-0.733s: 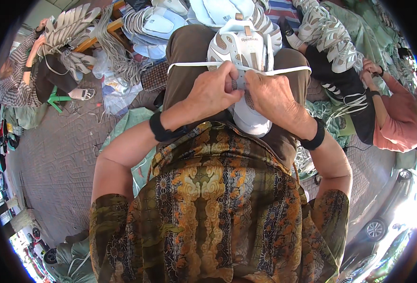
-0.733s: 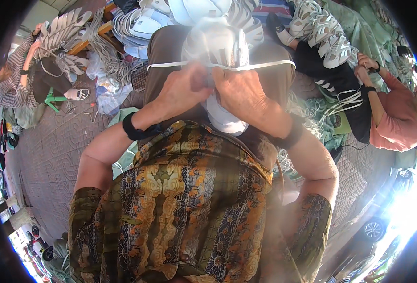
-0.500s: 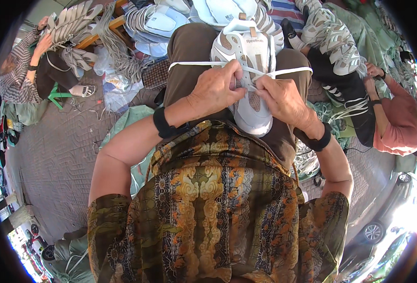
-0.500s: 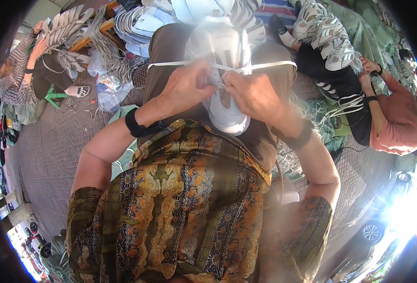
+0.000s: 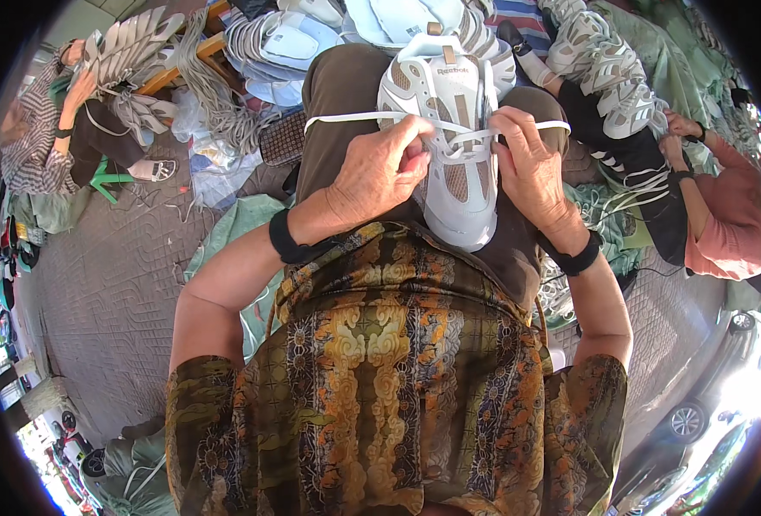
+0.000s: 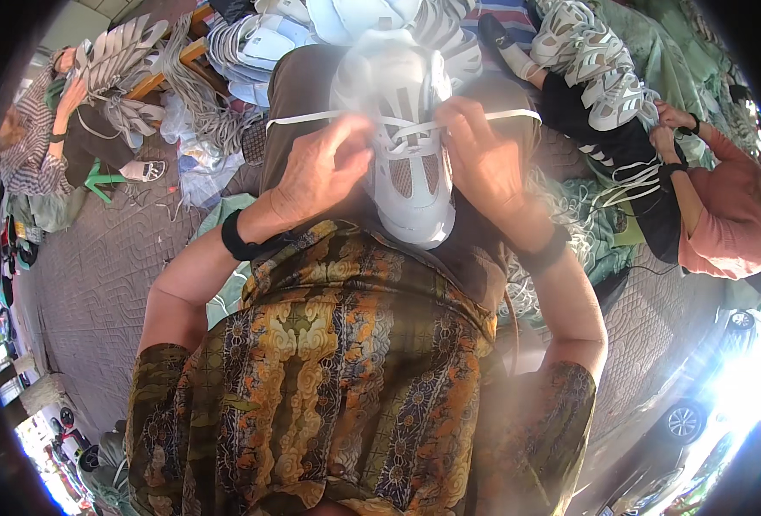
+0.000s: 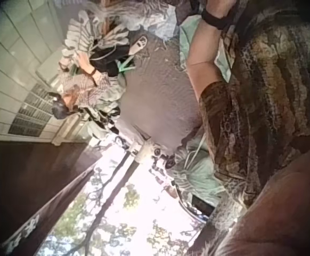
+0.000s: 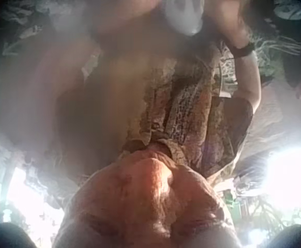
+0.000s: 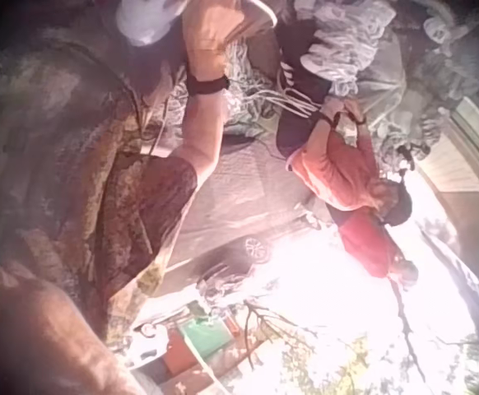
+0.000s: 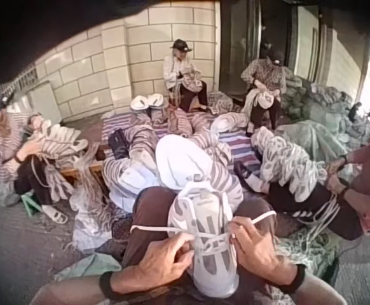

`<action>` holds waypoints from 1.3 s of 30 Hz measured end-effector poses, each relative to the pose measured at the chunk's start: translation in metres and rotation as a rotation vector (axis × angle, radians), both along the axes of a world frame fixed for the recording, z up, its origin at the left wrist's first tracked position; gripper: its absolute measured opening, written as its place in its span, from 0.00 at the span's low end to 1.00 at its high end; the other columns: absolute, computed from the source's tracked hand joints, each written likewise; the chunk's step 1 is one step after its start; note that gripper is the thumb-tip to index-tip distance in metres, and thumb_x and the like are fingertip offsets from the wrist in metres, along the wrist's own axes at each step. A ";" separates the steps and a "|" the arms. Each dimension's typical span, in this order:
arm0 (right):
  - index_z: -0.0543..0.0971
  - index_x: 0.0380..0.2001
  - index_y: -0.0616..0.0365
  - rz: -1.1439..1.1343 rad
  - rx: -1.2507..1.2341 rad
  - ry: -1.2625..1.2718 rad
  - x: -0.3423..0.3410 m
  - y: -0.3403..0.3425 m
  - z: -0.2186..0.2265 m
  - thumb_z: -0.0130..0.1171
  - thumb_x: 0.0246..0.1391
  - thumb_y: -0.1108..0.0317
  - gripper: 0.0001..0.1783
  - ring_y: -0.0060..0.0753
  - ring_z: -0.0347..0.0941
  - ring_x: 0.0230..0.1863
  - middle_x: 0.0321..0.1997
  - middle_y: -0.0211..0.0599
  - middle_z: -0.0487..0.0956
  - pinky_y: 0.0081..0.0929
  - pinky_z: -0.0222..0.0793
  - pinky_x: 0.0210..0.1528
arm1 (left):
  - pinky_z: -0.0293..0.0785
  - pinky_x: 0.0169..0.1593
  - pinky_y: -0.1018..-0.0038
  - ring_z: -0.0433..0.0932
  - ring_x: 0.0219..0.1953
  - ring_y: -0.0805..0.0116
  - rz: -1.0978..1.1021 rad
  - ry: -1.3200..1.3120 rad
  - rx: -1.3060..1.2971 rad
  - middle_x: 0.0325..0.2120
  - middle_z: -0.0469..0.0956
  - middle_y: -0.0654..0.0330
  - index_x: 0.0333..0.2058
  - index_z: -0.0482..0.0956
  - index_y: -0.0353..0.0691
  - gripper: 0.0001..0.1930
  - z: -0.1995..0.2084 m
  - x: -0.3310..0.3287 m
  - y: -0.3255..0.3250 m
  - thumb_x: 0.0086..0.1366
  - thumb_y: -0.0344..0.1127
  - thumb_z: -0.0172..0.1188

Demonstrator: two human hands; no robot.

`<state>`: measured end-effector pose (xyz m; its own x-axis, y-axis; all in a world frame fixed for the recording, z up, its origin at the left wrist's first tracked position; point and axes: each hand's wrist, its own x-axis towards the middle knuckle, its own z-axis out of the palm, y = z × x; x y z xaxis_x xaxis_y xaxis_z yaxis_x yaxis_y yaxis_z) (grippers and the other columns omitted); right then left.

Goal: The person sits on a mat and laces a white sneaker held on their lap. They thread the laces through the eyelets, pull them tight, and tie a knot. Other people are visible in the background performing similar tasks.

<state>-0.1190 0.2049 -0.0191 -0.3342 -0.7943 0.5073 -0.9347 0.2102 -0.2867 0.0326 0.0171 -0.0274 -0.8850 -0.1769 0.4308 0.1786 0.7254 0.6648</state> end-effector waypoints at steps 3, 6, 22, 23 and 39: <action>0.73 0.42 0.58 -0.018 0.028 -0.096 -0.005 0.001 -0.001 0.55 0.51 0.81 0.14 0.53 0.75 0.37 0.42 0.39 0.75 0.38 0.72 0.37 | 0.75 0.32 0.64 0.79 0.26 0.56 -0.020 0.059 -0.178 0.25 0.77 0.56 0.51 0.67 0.39 0.22 0.005 -0.006 -0.003 0.56 0.26 0.59; 0.73 0.39 0.60 0.026 0.047 -0.190 -0.011 0.003 0.003 0.54 0.55 0.79 0.08 0.39 0.75 0.31 0.30 0.35 0.74 0.32 0.70 0.32 | 0.76 0.39 0.60 0.79 0.37 0.47 -0.047 -0.122 -0.205 0.36 0.79 0.49 0.51 0.70 0.41 0.23 0.015 -0.009 -0.005 0.54 0.26 0.59; 0.76 0.41 0.53 0.080 0.113 -1.224 -0.075 -0.009 0.059 0.57 0.58 0.67 0.08 0.06 0.53 0.17 0.17 0.12 0.58 0.11 0.50 0.18 | 0.75 0.36 0.59 0.79 0.33 0.49 -0.056 -0.123 -0.349 0.32 0.78 0.50 0.47 0.69 0.40 0.20 0.004 -0.017 -0.004 0.53 0.30 0.57; 0.75 0.41 0.52 0.011 0.090 -1.218 -0.086 -0.004 0.041 0.58 0.59 0.66 0.08 0.07 0.51 0.17 0.16 0.12 0.57 0.11 0.49 0.18 | 0.76 0.39 0.58 0.79 0.35 0.47 -0.062 -0.155 -0.317 0.35 0.79 0.48 0.50 0.70 0.41 0.22 0.006 -0.021 -0.003 0.53 0.30 0.56; 0.76 0.37 0.56 0.050 -0.019 -0.115 -0.032 0.023 0.028 0.59 0.50 0.72 0.09 0.52 0.75 0.33 0.38 0.39 0.76 0.40 0.71 0.34 | 0.76 0.30 0.68 0.78 0.27 0.59 0.119 0.060 -0.313 0.38 0.73 0.57 0.41 0.71 0.40 0.17 0.008 -0.004 -0.019 0.52 0.23 0.61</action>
<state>-0.1507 0.2278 0.0088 -0.3511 -0.8020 0.4832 -0.9045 0.1570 -0.3965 0.0284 -0.0019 -0.0196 -0.8377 -0.1283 0.5309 0.1123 0.9108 0.3974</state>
